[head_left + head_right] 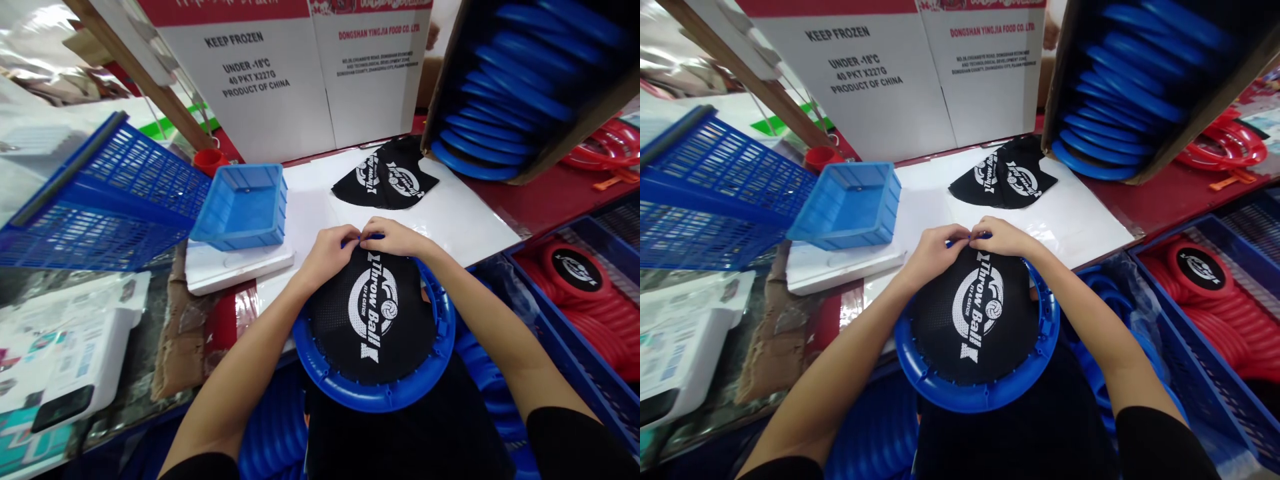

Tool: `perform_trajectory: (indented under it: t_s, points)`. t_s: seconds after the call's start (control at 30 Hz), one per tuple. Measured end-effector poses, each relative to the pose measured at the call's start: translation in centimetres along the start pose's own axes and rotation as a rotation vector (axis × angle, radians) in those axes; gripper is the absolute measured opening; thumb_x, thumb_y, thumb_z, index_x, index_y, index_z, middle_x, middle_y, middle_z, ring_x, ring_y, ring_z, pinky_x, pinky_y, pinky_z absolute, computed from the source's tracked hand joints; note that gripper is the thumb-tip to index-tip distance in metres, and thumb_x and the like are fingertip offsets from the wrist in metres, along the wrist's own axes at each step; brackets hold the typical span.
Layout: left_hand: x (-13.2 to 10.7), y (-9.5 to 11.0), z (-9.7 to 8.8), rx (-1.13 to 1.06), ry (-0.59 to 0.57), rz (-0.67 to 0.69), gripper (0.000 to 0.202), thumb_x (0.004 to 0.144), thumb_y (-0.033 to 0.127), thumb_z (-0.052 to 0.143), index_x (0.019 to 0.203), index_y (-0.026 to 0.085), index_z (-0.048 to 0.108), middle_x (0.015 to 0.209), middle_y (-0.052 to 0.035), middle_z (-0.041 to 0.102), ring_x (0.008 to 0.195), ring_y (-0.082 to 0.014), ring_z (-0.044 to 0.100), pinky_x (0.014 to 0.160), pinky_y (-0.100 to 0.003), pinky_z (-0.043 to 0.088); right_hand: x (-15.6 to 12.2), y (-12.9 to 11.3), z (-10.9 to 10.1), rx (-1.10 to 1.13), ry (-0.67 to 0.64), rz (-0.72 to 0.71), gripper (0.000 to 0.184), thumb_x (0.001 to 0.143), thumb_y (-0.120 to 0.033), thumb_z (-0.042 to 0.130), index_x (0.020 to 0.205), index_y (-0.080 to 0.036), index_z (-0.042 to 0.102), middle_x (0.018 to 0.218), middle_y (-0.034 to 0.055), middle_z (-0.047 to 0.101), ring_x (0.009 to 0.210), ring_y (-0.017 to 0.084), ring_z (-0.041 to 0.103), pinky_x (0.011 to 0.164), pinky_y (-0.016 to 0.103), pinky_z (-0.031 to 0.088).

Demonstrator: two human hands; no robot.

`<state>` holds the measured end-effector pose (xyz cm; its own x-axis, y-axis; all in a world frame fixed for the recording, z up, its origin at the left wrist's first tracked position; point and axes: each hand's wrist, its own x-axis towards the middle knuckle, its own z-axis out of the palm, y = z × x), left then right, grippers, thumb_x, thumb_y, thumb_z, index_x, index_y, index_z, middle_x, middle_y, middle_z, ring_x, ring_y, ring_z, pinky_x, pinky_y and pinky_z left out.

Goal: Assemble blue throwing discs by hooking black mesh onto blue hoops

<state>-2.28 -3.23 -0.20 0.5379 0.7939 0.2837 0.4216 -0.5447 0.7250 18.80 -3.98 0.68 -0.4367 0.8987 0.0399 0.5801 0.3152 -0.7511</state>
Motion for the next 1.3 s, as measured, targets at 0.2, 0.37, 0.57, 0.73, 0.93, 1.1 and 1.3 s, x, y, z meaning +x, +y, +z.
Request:
perform_trajectory:
  t_s: [0.2,0.37,0.57,0.73,0.93,1.1,1.3]
  points:
    - [0.0,0.2,-0.1,0.150,-0.008,-0.058,0.016,0.093,0.016,0.064,0.104,0.021,0.073,0.102,-0.0059,0.081,0.094,-0.0241,0.075,0.092,-0.040,0.057,0.4,0.1,1.0,-0.023,0.075,0.027,0.008,0.090,-0.016,0.068,0.085,-0.019,0.072,0.091,0.0018,0.060,0.093,0.019,0.061,0.093,0.035,0.046]
    - [0.2,0.0,-0.4,0.161,-0.087,-0.098,0.015,0.091,0.017,0.061,0.096,0.022,0.074,0.102,-0.0053,0.081,0.093,-0.0241,0.074,0.091,-0.040,0.056,0.2,0.0,1.5,-0.102,0.113,0.032,0.007,0.089,-0.016,0.067,0.085,-0.018,0.072,0.092,0.0032,0.059,0.091,0.019,0.059,0.089,0.034,0.046]
    - [0.4,0.1,-0.8,0.146,-0.156,-0.109,0.018,0.091,0.015,0.058,0.096,0.019,0.074,0.097,-0.0064,0.079,0.089,-0.0239,0.072,0.090,-0.039,0.055,0.3,0.0,2.1,-0.098,0.170,0.000,0.006,0.083,-0.014,0.067,0.079,-0.019,0.069,0.088,0.0022,0.059,0.090,0.019,0.060,0.087,0.032,0.046]
    - [0.2,-0.4,-1.2,0.196,-0.223,0.009,0.015,0.096,0.025,0.058,0.100,0.020,0.071,0.099,-0.0076,0.076,0.090,-0.0233,0.069,0.088,-0.039,0.054,0.3,0.0,1.6,-0.100,0.161,0.004,0.002,0.085,-0.016,0.067,0.084,-0.018,0.068,0.092,0.0035,0.063,0.091,0.020,0.061,0.088,0.034,0.048]
    - [-0.2,-0.4,-0.9,0.484,-0.200,0.098,0.025,0.101,0.031,0.052,0.104,0.019,0.074,0.115,-0.0136,0.071,0.108,-0.0320,0.062,0.100,-0.051,0.051,-6.6,-2.0,0.0,-0.607,0.257,0.019,0.013,0.099,-0.028,0.062,0.106,-0.020,0.070,0.135,0.0170,0.063,0.128,0.036,0.054,0.120,0.064,0.027]
    - [-0.4,0.1,-0.4,0.580,-0.093,0.016,0.030,0.101,0.022,0.044,0.114,0.017,0.070,0.133,-0.0179,0.063,0.115,-0.0343,0.062,0.099,-0.049,0.053,-16.1,-5.1,2.7,-0.605,0.239,0.210,0.023,0.100,-0.037,0.061,0.117,-0.024,0.069,0.159,0.0179,0.048,0.149,0.046,0.039,0.123,0.075,0.025]
    - [-1.2,1.1,-2.7,0.704,-0.223,-0.183,0.046,0.099,0.021,0.043,0.143,0.019,0.054,0.118,-0.0183,0.069,0.094,-0.0340,0.071,0.081,-0.045,0.056,-21.7,-5.2,5.8,-0.330,0.274,0.325,0.064,0.101,-0.053,0.055,0.160,-0.035,0.037,0.179,0.0062,-0.006,0.163,0.042,0.019,0.123,0.066,0.042]
